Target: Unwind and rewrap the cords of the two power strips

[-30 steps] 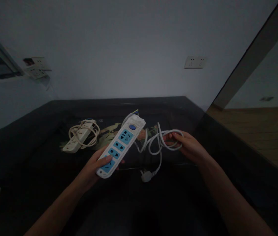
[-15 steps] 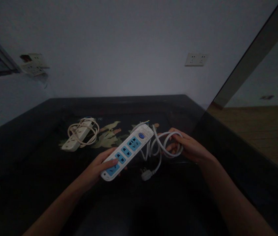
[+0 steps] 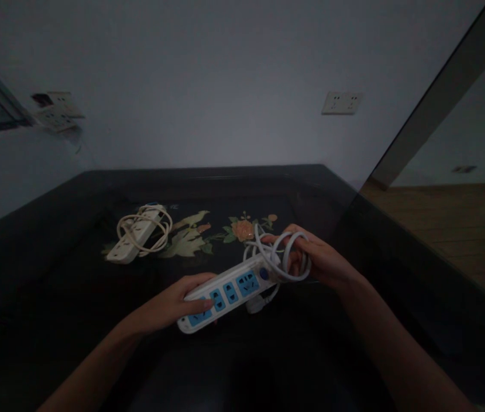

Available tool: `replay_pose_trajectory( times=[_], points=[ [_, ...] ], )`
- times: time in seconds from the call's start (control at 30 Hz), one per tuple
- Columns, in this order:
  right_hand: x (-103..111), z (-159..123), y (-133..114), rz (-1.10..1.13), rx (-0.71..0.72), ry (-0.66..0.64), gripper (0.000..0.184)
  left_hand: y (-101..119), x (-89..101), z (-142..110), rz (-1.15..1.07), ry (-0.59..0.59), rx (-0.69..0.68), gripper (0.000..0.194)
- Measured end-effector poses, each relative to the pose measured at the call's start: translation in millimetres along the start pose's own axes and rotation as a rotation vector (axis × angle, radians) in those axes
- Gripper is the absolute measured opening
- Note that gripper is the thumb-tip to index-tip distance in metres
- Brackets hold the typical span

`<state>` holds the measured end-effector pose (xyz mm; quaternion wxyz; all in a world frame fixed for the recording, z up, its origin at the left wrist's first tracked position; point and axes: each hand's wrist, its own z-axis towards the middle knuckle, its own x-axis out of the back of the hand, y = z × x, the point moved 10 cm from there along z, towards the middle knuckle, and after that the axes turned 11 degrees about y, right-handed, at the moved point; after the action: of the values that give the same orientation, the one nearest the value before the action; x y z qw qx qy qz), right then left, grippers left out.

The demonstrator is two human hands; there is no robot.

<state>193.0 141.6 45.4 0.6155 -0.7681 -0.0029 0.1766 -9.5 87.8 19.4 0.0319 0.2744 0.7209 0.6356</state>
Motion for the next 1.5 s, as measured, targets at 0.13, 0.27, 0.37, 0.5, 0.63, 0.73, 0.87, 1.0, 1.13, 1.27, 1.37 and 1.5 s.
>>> replay_pose_trajectory(
  times=[0.13,0.27,0.37,0.5,0.63,0.73,0.87,1.0,1.13,1.27,1.37,1.5],
  points=[
    [1,0,-2,-0.117,0.014,0.067,0.019,-1,-3.8,2,-0.007,-0.022,-0.030,0.046],
    [8,2,-4,-0.325,0.051,0.134,0.016,-1,-2.0,4,-0.026,0.003,-0.056,0.044],
    [7,3,-5,-0.355,0.107,0.186,0.016,-1,-4.7,3,-0.088,-0.010,-0.051,0.044],
    [-10,3,8,-0.096,0.046,0.142,0.011,0,-8.8,2,-0.127,-0.033,-0.042,0.045],
    [-18,5,15,0.174,-0.023,0.137,0.026,-2,-13.0,1,-0.220,-0.052,-0.001,0.046],
    [-23,4,8,0.295,0.036,0.069,0.037,-5,-19.4,-1,-0.287,-0.085,0.030,0.048],
    [-29,0,-1,0.343,0.138,-0.084,0.036,-7,-27.8,-5,-0.411,-0.134,0.064,0.055],
    [-34,-4,-2,0.300,0.148,-0.232,0.036,-6,-35.3,-8,-0.525,-0.199,0.086,0.056],
    [-30,-3,-5,0.249,0.179,-0.203,0.034,-1,-32.9,-8,-0.625,-0.189,0.050,0.057],
    [-20,2,1,0.126,0.239,0.052,0.022,2,-30.3,-7,-0.634,-0.160,0.016,0.058],
    [-28,2,10,-0.139,0.302,0.127,0.032,1,-30.4,-7,-0.625,-0.143,0.023,0.059],
    [-44,-1,14,-0.373,0.424,0.112,0.035,1,-31.8,-5,-0.635,-0.128,0.046,0.058]
  ],
)
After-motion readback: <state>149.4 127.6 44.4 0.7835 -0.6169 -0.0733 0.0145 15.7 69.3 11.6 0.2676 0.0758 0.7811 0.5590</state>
